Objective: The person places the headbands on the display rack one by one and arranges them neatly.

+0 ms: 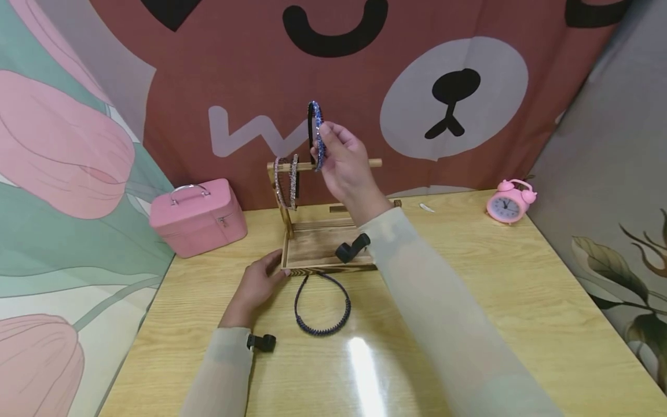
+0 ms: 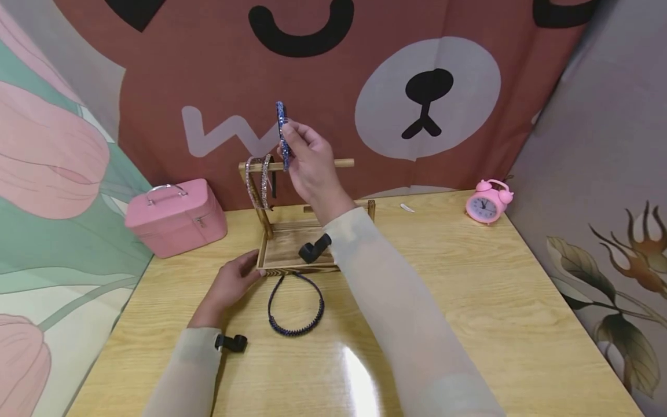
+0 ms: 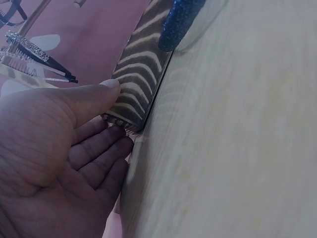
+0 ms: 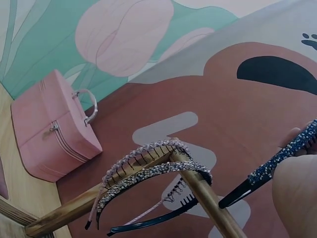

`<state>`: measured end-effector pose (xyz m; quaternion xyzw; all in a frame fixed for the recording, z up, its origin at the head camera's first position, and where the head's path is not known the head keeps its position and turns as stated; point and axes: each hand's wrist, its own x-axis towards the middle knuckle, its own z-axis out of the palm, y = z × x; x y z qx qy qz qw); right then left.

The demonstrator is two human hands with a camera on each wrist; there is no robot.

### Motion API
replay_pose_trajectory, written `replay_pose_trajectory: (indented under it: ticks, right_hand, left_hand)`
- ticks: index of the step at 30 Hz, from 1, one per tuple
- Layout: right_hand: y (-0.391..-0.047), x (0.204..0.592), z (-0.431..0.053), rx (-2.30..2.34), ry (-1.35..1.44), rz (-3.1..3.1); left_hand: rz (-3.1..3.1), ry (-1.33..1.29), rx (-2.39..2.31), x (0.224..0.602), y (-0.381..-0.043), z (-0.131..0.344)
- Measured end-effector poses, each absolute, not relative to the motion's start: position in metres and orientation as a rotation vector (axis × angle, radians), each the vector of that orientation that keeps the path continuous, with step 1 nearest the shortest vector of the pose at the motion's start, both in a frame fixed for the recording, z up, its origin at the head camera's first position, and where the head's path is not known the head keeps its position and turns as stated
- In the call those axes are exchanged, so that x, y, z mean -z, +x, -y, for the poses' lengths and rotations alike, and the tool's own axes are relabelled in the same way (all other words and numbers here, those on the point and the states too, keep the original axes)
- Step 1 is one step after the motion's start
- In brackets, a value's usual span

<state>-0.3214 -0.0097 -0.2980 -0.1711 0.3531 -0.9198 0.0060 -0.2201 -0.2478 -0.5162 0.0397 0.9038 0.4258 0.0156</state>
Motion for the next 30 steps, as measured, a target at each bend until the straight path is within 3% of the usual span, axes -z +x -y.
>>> replay_pose_trajectory:
  ticks: [11,30]
  right_hand:
    - [-0.322,0.303,0.013,2.867,-0.465,-1.116]
    - [-0.318,0.372,0.041,2.782,-0.174,-1.233]
  left_hand:
    - [-2.798,0.113,-1.324,0.515,-0.220,0.247]
    - [-2.791,0.131,-1.332,0.517,-0.221,0.249]
